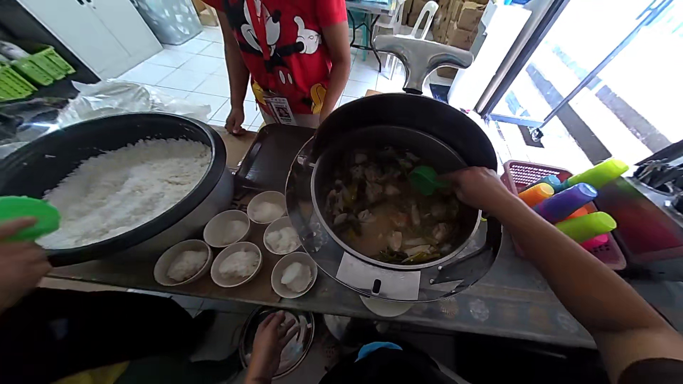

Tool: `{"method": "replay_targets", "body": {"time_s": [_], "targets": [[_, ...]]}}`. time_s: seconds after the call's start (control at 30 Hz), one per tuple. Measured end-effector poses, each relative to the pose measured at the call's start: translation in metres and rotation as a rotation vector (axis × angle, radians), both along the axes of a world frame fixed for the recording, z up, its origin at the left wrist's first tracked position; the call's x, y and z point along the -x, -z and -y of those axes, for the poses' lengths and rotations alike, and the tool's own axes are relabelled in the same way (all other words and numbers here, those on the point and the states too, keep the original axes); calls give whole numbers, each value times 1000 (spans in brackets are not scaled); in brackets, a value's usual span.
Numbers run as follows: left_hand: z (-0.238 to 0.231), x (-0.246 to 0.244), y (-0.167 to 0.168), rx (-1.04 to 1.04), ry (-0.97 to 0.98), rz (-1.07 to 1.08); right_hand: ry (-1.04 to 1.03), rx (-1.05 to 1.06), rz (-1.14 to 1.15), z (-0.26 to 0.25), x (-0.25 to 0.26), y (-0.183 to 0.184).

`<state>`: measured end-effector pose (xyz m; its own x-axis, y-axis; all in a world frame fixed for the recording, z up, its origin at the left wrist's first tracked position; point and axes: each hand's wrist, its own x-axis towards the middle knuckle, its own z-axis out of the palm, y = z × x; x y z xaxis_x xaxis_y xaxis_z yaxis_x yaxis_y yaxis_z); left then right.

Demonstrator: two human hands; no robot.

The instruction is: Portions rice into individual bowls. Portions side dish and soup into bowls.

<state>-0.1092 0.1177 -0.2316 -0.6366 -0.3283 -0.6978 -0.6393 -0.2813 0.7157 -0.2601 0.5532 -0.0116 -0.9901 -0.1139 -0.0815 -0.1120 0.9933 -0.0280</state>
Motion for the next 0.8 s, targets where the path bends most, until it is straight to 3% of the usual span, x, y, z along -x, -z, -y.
{"method": "replay_targets", "body": {"time_s": [0.1,0.23,0.53,0.7,0.8], "targets": [[5,19,10,-11,-28,20,95,123,117,21,14,17],[5,41,17,-11,30,47,5,212,141,46,16,30],[-8,53,16,3,-164,27,-59,353,399,70,-31,6],[-15,53,15,-46,-127,17,-107,377,464,67,-35,5],[-18,52,15,-29,-110,6,12,588,505,57,-27,14]]}}
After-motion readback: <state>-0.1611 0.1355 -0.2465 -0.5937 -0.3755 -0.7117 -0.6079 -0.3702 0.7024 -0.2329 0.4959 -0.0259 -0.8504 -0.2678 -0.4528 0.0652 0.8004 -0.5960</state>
